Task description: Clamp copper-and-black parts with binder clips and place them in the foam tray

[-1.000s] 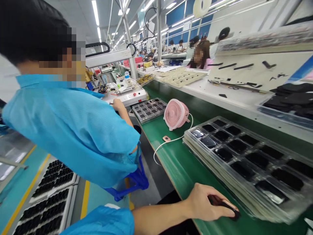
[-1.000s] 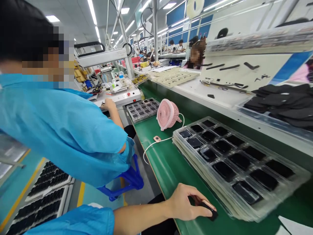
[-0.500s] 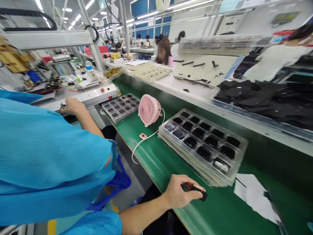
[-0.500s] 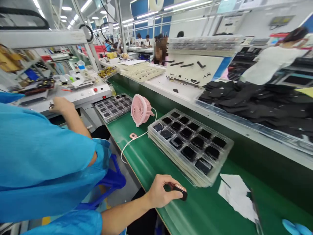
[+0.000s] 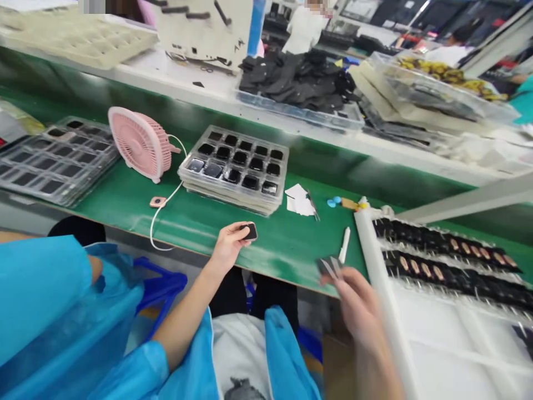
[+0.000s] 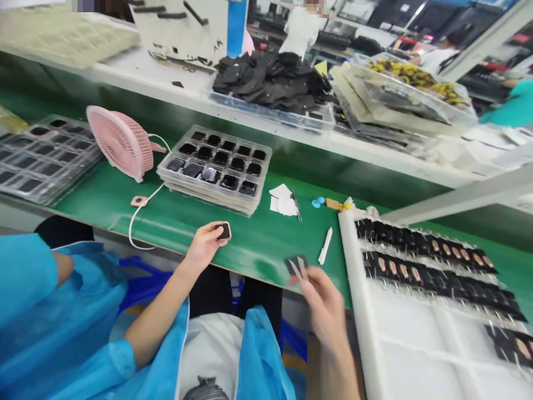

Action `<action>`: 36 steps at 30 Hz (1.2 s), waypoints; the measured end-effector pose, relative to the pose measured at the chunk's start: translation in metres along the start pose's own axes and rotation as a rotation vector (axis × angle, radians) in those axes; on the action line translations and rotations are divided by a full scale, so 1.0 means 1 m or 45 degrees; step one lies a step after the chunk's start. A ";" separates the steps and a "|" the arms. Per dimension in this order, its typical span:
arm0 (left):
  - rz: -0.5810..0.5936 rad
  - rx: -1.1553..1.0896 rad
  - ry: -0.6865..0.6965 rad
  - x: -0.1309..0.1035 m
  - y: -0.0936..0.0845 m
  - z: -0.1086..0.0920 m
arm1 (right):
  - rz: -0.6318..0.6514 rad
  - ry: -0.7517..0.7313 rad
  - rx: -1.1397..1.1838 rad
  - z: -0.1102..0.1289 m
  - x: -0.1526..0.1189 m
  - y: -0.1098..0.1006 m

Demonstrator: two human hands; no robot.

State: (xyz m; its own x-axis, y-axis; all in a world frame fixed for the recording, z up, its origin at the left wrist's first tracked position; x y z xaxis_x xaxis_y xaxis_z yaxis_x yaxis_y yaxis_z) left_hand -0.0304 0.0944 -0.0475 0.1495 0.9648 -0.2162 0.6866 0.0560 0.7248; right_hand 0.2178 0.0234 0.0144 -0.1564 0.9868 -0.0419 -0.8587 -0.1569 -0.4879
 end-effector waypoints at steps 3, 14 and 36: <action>-0.007 -0.072 -0.085 -0.015 0.006 0.001 | 0.128 0.043 0.646 -0.011 0.022 0.026; 0.093 -0.020 -0.212 -0.032 0.026 0.003 | 0.308 0.085 1.258 -0.014 0.057 0.076; 0.072 0.761 0.087 -0.038 0.034 -0.028 | 0.526 -0.214 0.434 0.019 0.063 0.040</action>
State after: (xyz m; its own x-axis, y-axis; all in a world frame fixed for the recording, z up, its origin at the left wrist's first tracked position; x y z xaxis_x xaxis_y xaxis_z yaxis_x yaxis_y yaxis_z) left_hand -0.0329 0.0672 0.0037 0.1649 0.9776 -0.1308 0.9628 -0.1307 0.2365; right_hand 0.1639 0.0787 0.0089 -0.5648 0.8251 -0.0163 -0.8145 -0.5606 -0.1496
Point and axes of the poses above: each hand's wrist, its own x-axis towards the middle knuckle, its own y-axis out of the palm, z = x × y, the point moved 6 cm from there along x, towards the middle knuckle, and after that the axes turned 9 degrees about z, right-handed, at the moved point
